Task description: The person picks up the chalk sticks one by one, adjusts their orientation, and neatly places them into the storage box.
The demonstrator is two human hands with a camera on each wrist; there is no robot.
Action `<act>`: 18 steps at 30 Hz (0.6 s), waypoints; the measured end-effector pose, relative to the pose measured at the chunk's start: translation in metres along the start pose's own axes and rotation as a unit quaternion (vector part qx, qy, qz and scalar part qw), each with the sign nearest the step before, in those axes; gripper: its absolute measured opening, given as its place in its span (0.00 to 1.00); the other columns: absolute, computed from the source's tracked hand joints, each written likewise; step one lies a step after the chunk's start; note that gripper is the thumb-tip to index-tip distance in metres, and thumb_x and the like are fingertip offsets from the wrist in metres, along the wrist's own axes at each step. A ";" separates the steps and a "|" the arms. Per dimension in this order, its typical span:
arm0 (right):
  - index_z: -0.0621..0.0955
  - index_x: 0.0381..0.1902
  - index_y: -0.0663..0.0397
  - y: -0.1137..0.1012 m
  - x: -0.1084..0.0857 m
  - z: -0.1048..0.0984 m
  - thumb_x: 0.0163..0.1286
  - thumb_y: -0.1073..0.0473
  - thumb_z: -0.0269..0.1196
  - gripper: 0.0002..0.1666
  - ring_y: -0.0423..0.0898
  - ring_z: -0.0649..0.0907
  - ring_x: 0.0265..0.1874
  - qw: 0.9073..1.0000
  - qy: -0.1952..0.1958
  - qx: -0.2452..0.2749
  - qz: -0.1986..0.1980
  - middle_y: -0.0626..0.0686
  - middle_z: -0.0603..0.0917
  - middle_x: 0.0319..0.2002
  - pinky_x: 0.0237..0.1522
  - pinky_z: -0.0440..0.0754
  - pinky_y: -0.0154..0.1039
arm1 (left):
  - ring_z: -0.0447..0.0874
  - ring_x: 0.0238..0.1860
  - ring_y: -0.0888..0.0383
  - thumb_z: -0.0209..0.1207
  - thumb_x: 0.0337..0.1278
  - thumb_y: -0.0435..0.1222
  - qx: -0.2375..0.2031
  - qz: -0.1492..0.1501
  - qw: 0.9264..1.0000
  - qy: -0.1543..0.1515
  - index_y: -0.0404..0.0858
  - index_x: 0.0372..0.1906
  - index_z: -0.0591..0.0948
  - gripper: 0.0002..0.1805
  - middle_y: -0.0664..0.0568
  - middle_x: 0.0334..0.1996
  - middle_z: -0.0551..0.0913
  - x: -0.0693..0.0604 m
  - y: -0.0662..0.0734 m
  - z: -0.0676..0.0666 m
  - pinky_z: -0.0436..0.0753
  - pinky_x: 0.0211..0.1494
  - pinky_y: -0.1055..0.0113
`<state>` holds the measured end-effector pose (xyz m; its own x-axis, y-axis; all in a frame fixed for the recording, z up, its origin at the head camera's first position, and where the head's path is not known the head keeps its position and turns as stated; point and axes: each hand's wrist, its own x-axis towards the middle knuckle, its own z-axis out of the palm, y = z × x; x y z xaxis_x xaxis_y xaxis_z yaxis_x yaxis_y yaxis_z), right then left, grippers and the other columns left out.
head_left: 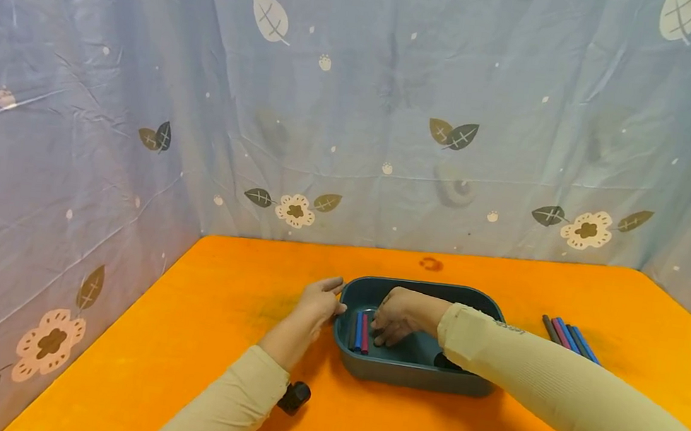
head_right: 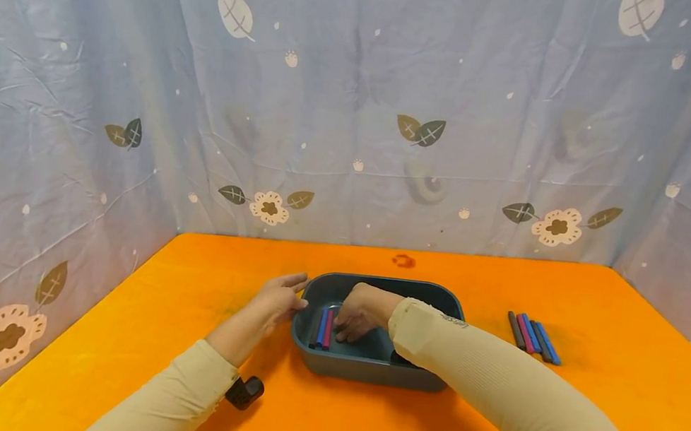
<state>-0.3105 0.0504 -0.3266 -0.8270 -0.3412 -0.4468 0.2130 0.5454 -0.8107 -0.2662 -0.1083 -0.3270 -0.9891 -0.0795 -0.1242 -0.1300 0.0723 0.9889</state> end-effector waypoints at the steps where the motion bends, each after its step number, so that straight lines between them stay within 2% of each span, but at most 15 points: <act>1: 0.79 0.45 0.76 -0.001 -0.001 0.000 0.66 0.73 0.59 0.11 0.51 0.86 0.30 1.000 0.000 -0.001 -0.001 0.60 0.85 0.33 0.42 0.84 0.48 | 0.74 0.51 0.49 0.48 0.55 0.14 0.000 -0.001 1.000 0.001 0.29 0.71 0.64 0.35 0.38 0.68 0.67 0.000 0.000 0.000 0.73 0.34 0.70; 8: 0.78 0.48 0.76 -0.002 -0.007 -0.011 0.66 0.72 0.60 0.14 0.54 0.87 0.33 1.000 0.003 0.011 -0.013 0.64 0.86 0.34 0.43 0.84 0.50 | 0.74 0.53 0.47 0.49 0.56 0.14 0.001 -0.001 1.000 -0.003 0.29 0.71 0.64 0.35 0.38 0.68 0.67 0.000 0.003 0.002 0.72 0.33 0.71; 14: 0.74 0.57 0.77 -0.005 -0.013 -0.026 0.68 0.70 0.59 0.21 0.51 0.86 0.32 0.999 0.007 0.026 -0.021 0.67 0.83 0.47 0.44 0.83 0.48 | 0.75 0.48 0.48 0.48 0.56 0.13 -0.001 -0.003 1.000 -0.005 0.29 0.71 0.63 0.35 0.37 0.68 0.66 -0.001 0.002 0.001 0.73 0.34 0.70; 18: 0.70 0.60 0.77 -0.006 -0.019 -0.037 0.70 0.68 0.58 0.24 0.48 0.86 0.30 0.999 0.003 0.032 -0.029 0.69 0.80 0.51 0.44 0.83 0.47 | 0.75 0.49 0.49 0.48 0.56 0.13 -0.002 -0.004 1.000 -0.004 0.29 0.71 0.63 0.35 0.37 0.68 0.66 -0.001 0.002 0.000 0.73 0.35 0.70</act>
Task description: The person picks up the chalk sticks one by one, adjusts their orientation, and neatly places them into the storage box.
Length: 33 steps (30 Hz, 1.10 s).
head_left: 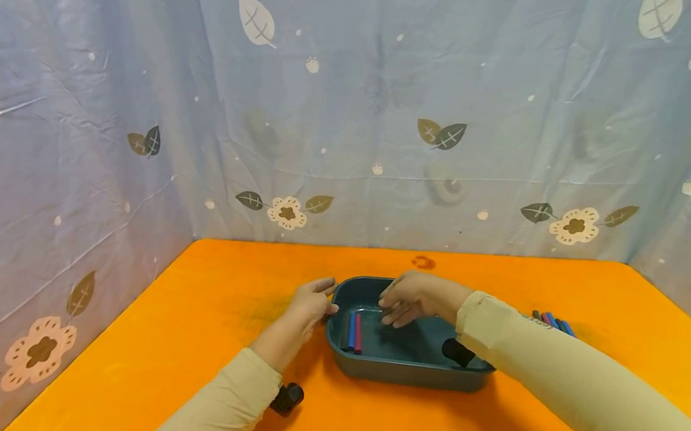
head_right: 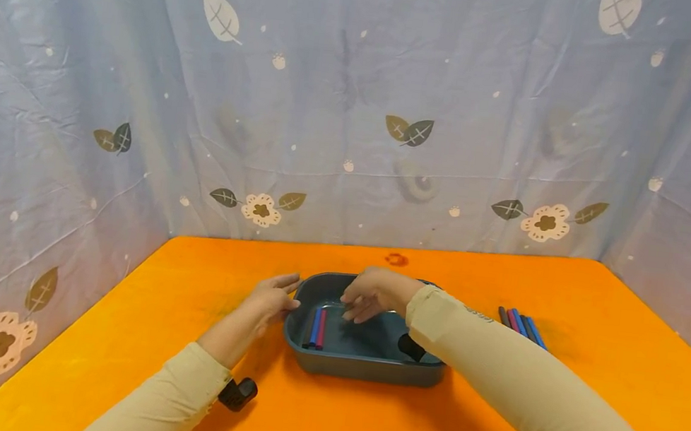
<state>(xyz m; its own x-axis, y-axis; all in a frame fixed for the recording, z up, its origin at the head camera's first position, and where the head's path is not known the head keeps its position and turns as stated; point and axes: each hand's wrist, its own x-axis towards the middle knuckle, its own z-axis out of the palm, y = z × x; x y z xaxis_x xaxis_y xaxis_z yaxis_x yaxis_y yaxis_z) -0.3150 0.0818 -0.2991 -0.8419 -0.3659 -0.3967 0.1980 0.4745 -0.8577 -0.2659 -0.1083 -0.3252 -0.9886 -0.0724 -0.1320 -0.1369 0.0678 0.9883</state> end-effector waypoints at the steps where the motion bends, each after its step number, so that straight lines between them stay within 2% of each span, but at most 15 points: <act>1: 0.70 0.61 0.77 0.000 -0.001 -0.003 0.70 0.68 0.58 0.24 0.47 0.86 0.30 1.000 0.002 0.003 -0.003 0.68 0.81 0.50 0.44 0.83 0.47 | 0.75 0.50 0.49 0.48 0.56 0.13 0.002 -0.001 1.000 0.000 0.29 0.71 0.63 0.35 0.37 0.68 0.66 0.000 0.000 0.000 0.73 0.35 0.70; 7: 0.68 0.62 0.78 -0.005 -0.016 -0.020 0.72 0.67 0.57 0.26 0.47 0.86 0.29 1.000 0.003 0.020 -0.023 0.62 0.84 0.38 0.45 0.83 0.47 | 0.73 0.57 0.46 0.48 0.57 0.14 0.001 -0.002 1.000 0.000 0.28 0.71 0.62 0.34 0.37 0.69 0.65 0.002 -0.001 -0.002 0.77 0.46 0.62; 10: 0.64 0.64 0.79 -0.006 -0.025 -0.031 0.73 0.66 0.55 0.28 0.47 0.85 0.30 0.999 -0.008 0.026 -0.028 0.62 0.83 0.38 0.45 0.83 0.45 | 0.71 0.62 0.44 0.48 0.57 0.14 0.003 -0.003 1.000 0.003 0.28 0.71 0.62 0.34 0.37 0.69 0.65 0.001 -0.001 -0.002 0.78 0.52 0.58; 15: 0.59 0.68 0.78 -0.006 -0.041 -0.054 0.74 0.64 0.54 0.32 0.48 0.86 0.35 0.999 -0.019 0.026 -0.039 0.69 0.79 0.49 0.45 0.83 0.43 | 0.70 0.64 0.43 0.49 0.58 0.15 0.009 -0.002 1.000 0.001 0.28 0.71 0.62 0.34 0.37 0.69 0.65 0.001 -0.001 -0.002 0.77 0.54 0.56; 17: 0.59 0.69 0.78 -0.005 -0.048 -0.062 0.74 0.64 0.53 0.32 0.48 0.86 0.36 0.998 -0.024 0.025 -0.044 0.68 0.78 0.52 0.46 0.83 0.43 | 0.69 0.64 0.43 0.49 0.59 0.15 0.012 -0.001 1.000 -0.001 0.28 0.71 0.62 0.34 0.37 0.69 0.65 0.000 -0.001 -0.001 0.77 0.55 0.56; 24: 0.57 0.67 0.79 0.006 -0.071 -0.087 0.75 0.62 0.53 0.32 0.46 0.86 0.36 0.998 -0.021 0.040 -0.049 0.57 0.81 0.39 0.48 0.82 0.44 | 0.68 0.65 0.42 0.49 0.59 0.15 0.013 -0.002 1.000 0.001 0.29 0.71 0.62 0.33 0.37 0.69 0.65 -0.001 0.000 0.000 0.77 0.56 0.55; 28: 0.55 0.68 0.79 0.020 -0.080 -0.103 0.76 0.61 0.52 0.33 0.45 0.85 0.34 0.997 -0.016 0.048 -0.050 0.55 0.81 0.37 0.45 0.83 0.41 | 0.69 0.65 0.42 0.49 0.59 0.15 0.012 -0.002 1.000 0.002 0.29 0.71 0.62 0.33 0.37 0.69 0.65 0.000 -0.001 0.000 0.78 0.54 0.56; 29: 0.56 0.68 0.78 0.024 -0.083 -0.107 0.76 0.61 0.52 0.32 0.45 0.85 0.34 0.997 -0.015 0.052 -0.051 0.54 0.81 0.37 0.45 0.83 0.41 | 0.69 0.64 0.42 0.48 0.58 0.15 0.011 -0.001 1.000 0.003 0.28 0.71 0.62 0.33 0.37 0.69 0.65 0.000 -0.001 0.000 0.78 0.53 0.57; 33: 0.68 0.59 0.70 0.039 -0.092 -0.125 0.76 0.62 0.52 0.19 0.44 0.85 0.32 0.996 0.001 0.082 -0.044 0.52 0.81 0.32 0.44 0.83 0.41 | 0.71 0.62 0.43 0.48 0.58 0.15 0.010 0.000 1.000 0.002 0.29 0.71 0.62 0.34 0.37 0.69 0.65 0.000 -0.001 0.000 0.78 0.51 0.58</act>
<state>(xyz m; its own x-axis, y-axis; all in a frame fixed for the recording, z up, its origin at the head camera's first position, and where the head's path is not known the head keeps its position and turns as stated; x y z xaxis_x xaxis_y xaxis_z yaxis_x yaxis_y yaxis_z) -0.2924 0.2340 -0.2554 -0.8599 -0.3991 -0.3182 0.2030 0.3046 -0.9306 -0.2659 -0.1085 -0.3261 -0.9883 -0.0759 -0.1324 -0.1389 0.0880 0.9864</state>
